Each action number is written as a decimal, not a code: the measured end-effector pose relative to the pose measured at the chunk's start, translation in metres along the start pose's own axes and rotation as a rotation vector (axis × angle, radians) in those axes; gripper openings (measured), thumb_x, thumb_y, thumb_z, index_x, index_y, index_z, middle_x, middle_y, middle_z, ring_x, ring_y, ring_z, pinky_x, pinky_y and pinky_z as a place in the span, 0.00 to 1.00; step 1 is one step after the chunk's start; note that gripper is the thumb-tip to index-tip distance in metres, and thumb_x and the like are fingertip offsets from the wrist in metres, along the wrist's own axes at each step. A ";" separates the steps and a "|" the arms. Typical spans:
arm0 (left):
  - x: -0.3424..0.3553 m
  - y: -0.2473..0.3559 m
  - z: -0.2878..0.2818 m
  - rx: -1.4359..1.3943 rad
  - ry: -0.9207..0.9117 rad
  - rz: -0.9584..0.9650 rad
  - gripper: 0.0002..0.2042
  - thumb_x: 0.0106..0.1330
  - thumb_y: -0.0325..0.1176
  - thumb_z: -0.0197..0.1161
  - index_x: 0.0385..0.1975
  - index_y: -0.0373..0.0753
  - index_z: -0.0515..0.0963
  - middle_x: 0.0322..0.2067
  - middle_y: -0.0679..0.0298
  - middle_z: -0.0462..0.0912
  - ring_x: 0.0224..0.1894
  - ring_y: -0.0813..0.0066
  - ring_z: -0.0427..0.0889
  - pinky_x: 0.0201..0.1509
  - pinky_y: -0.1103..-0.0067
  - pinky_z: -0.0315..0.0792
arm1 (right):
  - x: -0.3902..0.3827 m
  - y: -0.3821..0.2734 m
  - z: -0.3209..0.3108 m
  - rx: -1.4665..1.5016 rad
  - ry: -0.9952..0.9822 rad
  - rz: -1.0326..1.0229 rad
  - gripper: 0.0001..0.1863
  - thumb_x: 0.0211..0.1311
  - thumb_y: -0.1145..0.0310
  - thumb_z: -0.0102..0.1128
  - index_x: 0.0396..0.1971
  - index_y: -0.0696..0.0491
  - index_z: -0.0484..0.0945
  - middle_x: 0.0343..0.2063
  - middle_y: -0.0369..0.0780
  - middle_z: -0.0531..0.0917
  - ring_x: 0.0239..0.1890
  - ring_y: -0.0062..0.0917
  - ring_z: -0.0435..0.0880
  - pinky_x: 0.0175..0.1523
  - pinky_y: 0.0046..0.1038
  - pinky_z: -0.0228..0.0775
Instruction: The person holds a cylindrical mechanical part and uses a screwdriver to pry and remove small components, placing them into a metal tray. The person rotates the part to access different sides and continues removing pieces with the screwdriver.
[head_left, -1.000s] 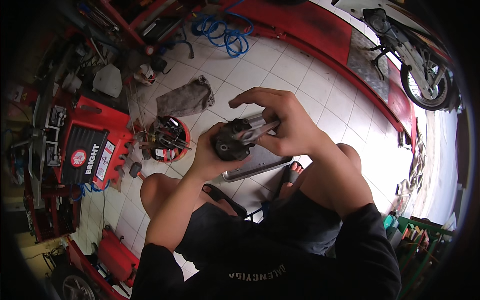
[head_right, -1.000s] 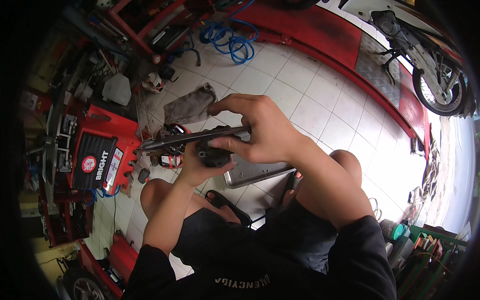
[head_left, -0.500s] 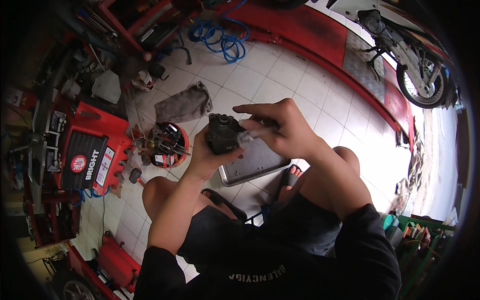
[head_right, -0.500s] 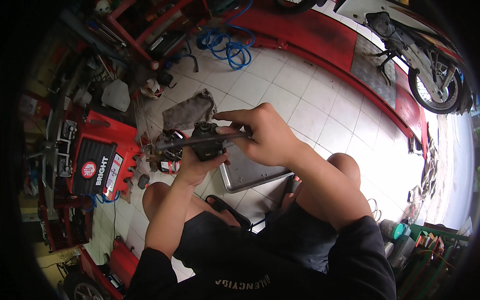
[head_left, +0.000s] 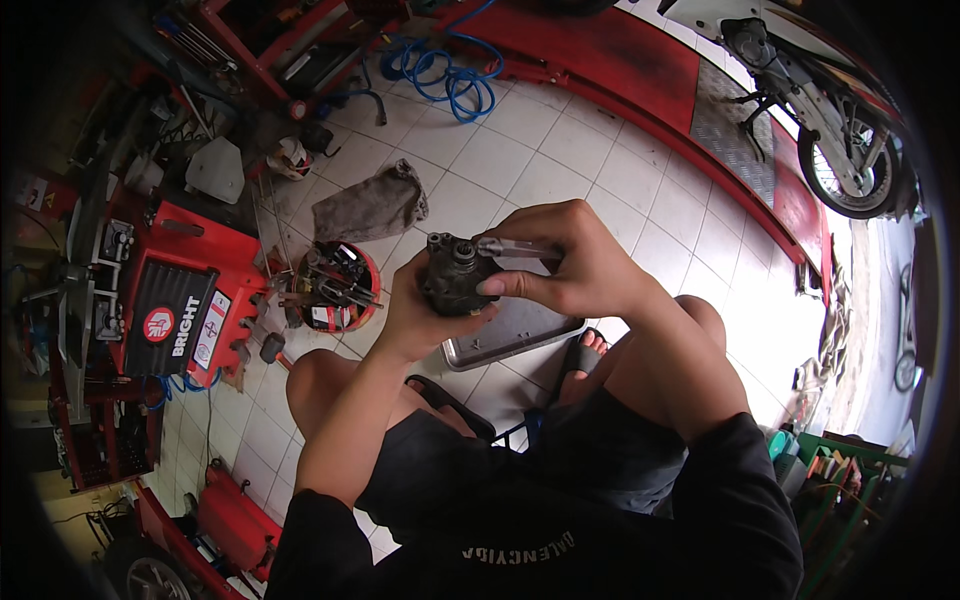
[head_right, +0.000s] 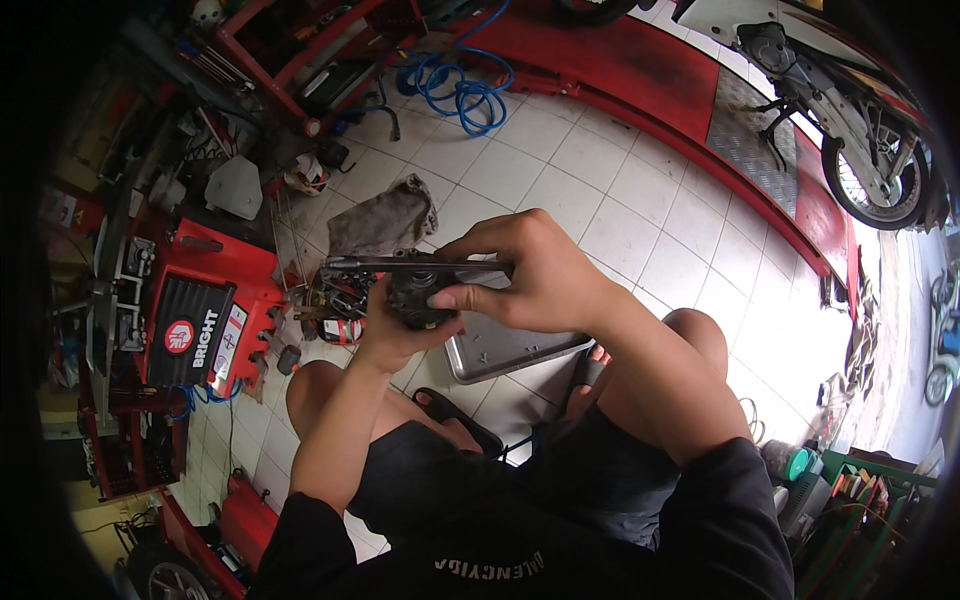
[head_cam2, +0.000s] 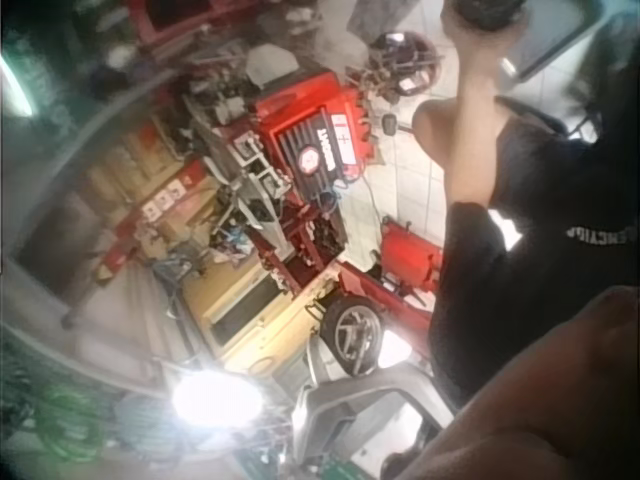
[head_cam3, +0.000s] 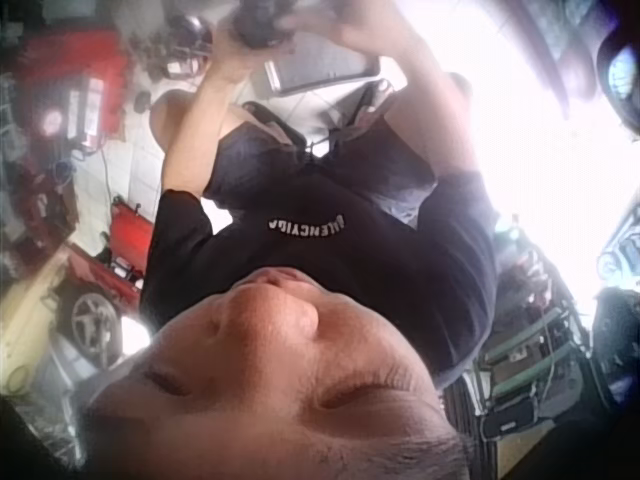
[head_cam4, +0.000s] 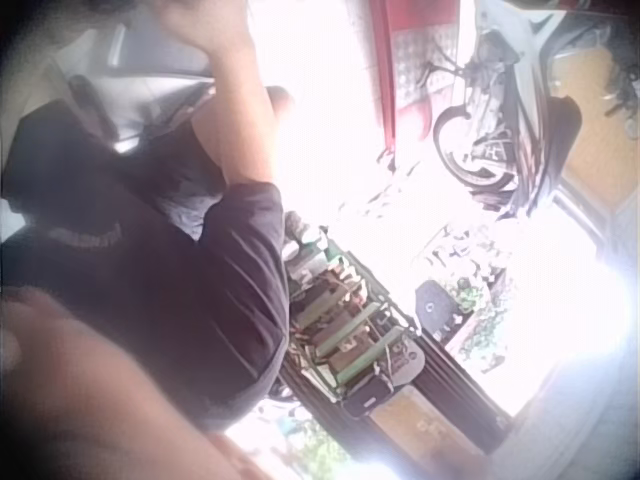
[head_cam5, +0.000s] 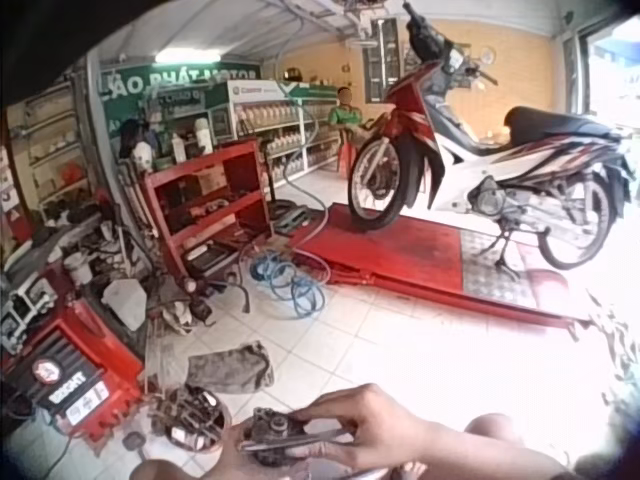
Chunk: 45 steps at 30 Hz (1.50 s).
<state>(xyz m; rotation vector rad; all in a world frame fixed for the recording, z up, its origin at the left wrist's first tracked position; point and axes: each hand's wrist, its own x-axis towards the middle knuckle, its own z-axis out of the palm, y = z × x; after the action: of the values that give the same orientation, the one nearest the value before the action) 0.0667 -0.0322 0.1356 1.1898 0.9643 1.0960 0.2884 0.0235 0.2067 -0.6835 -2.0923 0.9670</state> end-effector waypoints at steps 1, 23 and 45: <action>0.000 -0.001 -0.001 0.132 0.059 0.090 0.28 0.41 0.26 0.81 0.45 0.34 0.77 0.40 0.62 0.85 0.41 0.76 0.83 0.48 0.77 0.77 | 0.000 -0.001 0.000 -0.002 -0.003 0.017 0.22 0.50 0.59 0.79 0.42 0.58 0.87 0.34 0.46 0.88 0.34 0.40 0.87 0.38 0.32 0.79; 0.008 0.008 -0.006 0.958 0.422 0.815 0.25 0.41 0.17 0.72 0.44 0.33 0.74 0.41 0.52 0.82 0.39 0.51 0.85 0.42 0.68 0.80 | -0.005 -0.012 0.019 -0.020 0.044 0.140 0.38 0.38 0.71 0.85 0.54 0.60 0.78 0.32 0.43 0.87 0.16 0.18 0.68 0.27 0.22 0.66; 0.006 0.015 -0.009 0.917 0.416 0.829 0.25 0.38 0.14 0.70 0.41 0.34 0.74 0.39 0.54 0.81 0.36 0.54 0.84 0.39 0.69 0.79 | -0.004 -0.013 0.021 -0.053 0.002 0.201 0.40 0.36 0.69 0.86 0.55 0.57 0.79 0.25 0.37 0.79 0.16 0.17 0.55 0.24 0.22 0.55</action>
<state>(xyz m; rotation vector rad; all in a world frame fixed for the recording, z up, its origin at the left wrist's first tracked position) 0.0576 -0.0235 0.1489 2.2973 1.4135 1.6560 0.2727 0.0042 0.2059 -0.9357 -2.0830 1.0207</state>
